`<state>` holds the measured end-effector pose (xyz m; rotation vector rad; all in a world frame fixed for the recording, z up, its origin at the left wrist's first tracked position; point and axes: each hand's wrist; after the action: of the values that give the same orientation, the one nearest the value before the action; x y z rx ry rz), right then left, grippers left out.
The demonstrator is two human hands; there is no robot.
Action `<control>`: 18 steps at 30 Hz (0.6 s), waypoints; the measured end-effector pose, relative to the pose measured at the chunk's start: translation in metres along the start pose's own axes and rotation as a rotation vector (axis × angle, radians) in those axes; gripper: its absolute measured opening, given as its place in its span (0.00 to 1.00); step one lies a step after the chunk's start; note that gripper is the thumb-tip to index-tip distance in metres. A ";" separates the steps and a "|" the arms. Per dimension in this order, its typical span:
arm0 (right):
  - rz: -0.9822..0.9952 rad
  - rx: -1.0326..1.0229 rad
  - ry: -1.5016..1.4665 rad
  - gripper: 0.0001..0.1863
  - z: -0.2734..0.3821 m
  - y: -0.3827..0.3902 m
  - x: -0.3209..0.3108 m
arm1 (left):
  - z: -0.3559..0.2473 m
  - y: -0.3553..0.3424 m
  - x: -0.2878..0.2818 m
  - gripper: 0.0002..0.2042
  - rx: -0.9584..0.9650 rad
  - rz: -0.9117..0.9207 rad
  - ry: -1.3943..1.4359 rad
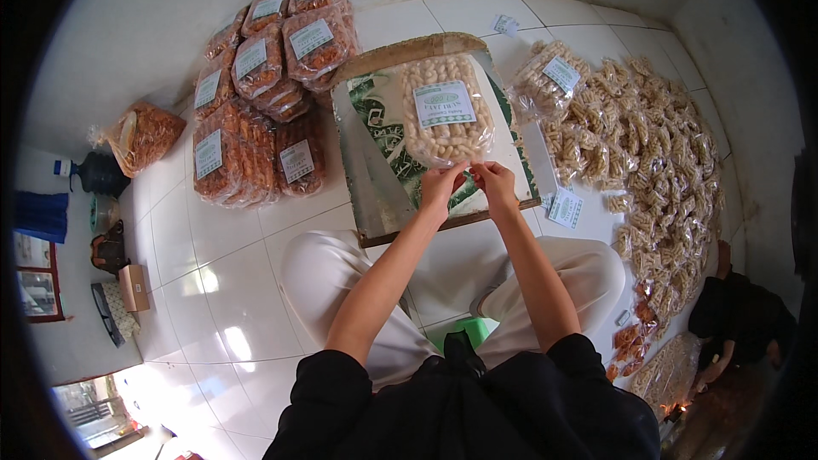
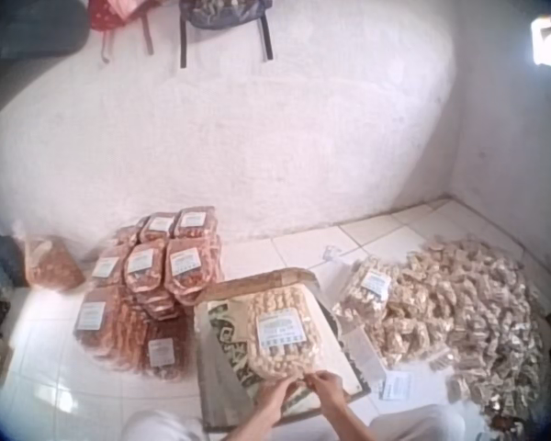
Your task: The person fills plastic bags with crackers by hand, seals the top of each bag using a heat sealer, and places the completed packages on the floor.
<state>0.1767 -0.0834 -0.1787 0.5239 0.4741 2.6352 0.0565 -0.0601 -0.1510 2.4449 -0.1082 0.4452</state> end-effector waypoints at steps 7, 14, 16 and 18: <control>-0.075 -0.084 0.328 0.10 0.013 0.021 0.005 | -0.005 0.003 0.005 0.06 0.031 -0.074 0.056; 0.016 -1.241 1.091 0.18 0.052 0.043 0.022 | -0.042 0.025 0.005 0.07 -0.037 -0.022 0.192; -0.040 -1.330 1.022 0.17 0.066 0.044 0.031 | -0.062 0.045 0.007 0.07 0.006 0.024 0.107; -0.068 -1.402 0.986 0.14 0.088 0.042 0.039 | -0.083 0.069 0.010 0.07 0.104 0.198 0.113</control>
<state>0.1676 -0.0801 -0.0740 -1.1709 -1.0543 2.2279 0.0290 -0.0639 -0.0459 2.5142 -0.2871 0.6912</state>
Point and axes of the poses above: each hand's wrist, its own y-axis away from the middle knuckle, its own x-axis out of the palm, z = x × y, and after that the axes turned 1 degree about -y, right-handed
